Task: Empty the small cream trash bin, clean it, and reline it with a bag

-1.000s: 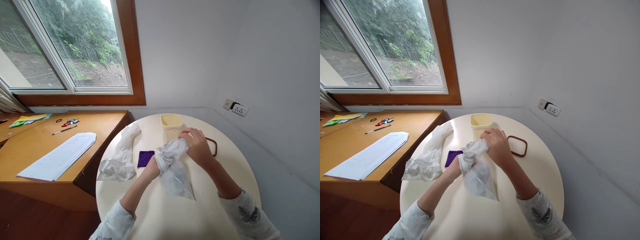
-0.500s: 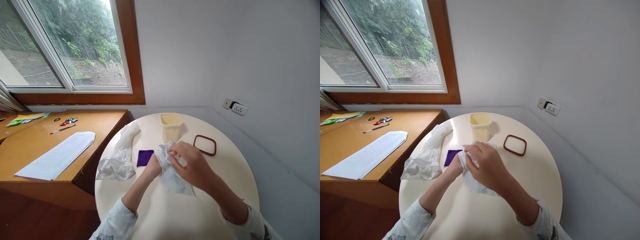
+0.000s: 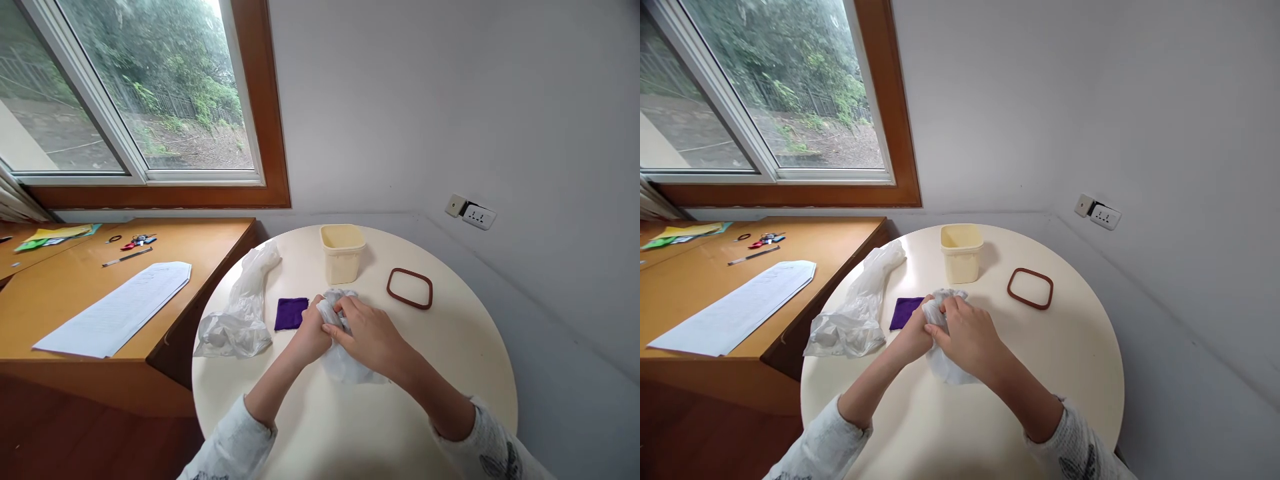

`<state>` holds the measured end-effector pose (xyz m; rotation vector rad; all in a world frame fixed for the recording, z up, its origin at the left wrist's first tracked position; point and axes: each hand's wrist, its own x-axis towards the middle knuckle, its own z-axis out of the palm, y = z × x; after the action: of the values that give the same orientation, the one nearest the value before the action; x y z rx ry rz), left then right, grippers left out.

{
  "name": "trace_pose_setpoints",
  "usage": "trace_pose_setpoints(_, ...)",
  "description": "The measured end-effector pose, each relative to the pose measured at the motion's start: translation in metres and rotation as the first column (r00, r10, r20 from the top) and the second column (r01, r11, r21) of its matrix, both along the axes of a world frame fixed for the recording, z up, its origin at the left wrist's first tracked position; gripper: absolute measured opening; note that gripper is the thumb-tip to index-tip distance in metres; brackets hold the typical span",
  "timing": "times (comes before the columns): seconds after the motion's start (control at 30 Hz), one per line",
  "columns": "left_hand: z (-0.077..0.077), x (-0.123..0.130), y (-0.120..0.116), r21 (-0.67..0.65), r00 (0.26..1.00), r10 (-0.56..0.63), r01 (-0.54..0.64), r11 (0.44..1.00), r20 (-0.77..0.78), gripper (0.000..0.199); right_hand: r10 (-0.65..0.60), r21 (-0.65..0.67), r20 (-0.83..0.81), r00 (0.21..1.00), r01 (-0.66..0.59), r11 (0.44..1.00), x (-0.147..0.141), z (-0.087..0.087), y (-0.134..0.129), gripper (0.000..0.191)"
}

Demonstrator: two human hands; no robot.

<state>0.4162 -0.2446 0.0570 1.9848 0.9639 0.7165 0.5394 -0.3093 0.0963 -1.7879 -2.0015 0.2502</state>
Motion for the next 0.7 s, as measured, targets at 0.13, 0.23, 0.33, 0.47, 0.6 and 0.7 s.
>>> trace_pose_setpoints(0.13,0.004,0.003,-0.006,0.108,0.988,-0.012,0.029,0.994,-0.153,0.031,-0.05,-0.048,0.025,0.998,0.051,0.998,0.001,-0.001,-0.001,0.009)
trace_pose_setpoints(0.23,0.005,0.004,-0.009,0.167,0.977,-0.031,0.067,0.984,-0.209,0.029,-0.081,-0.042,0.032,0.996,0.082,0.996,0.002,-0.005,0.0,0.002)
trace_pose_setpoints(0.33,0.005,0.003,-0.011,0.179,0.978,-0.022,0.06,0.982,-0.208,0.027,-0.089,-0.01,-0.005,0.996,0.089,0.996,0.007,-0.01,0.004,0.004)
trace_pose_setpoints(0.47,0.006,0.001,-0.012,0.109,0.995,-0.055,0.063,0.992,-0.08,0.02,-0.066,0.018,-0.09,0.994,0.068,0.998,0.016,-0.013,0.01,0.006)
trace_pose_setpoints(0.6,0.004,-0.001,-0.013,0.084,0.994,-0.059,0.052,0.995,0.09,0.016,-0.076,0.031,-0.149,0.986,0.082,0.996,0.022,-0.012,0.012,0.002)
trace_pose_setpoints(0.7,0.0,-0.003,-0.014,0.063,0.979,-0.035,0.023,0.998,0.199,0.011,-0.086,0.005,-0.233,0.969,0.089,0.996,0.027,-0.014,0.011,0.004)
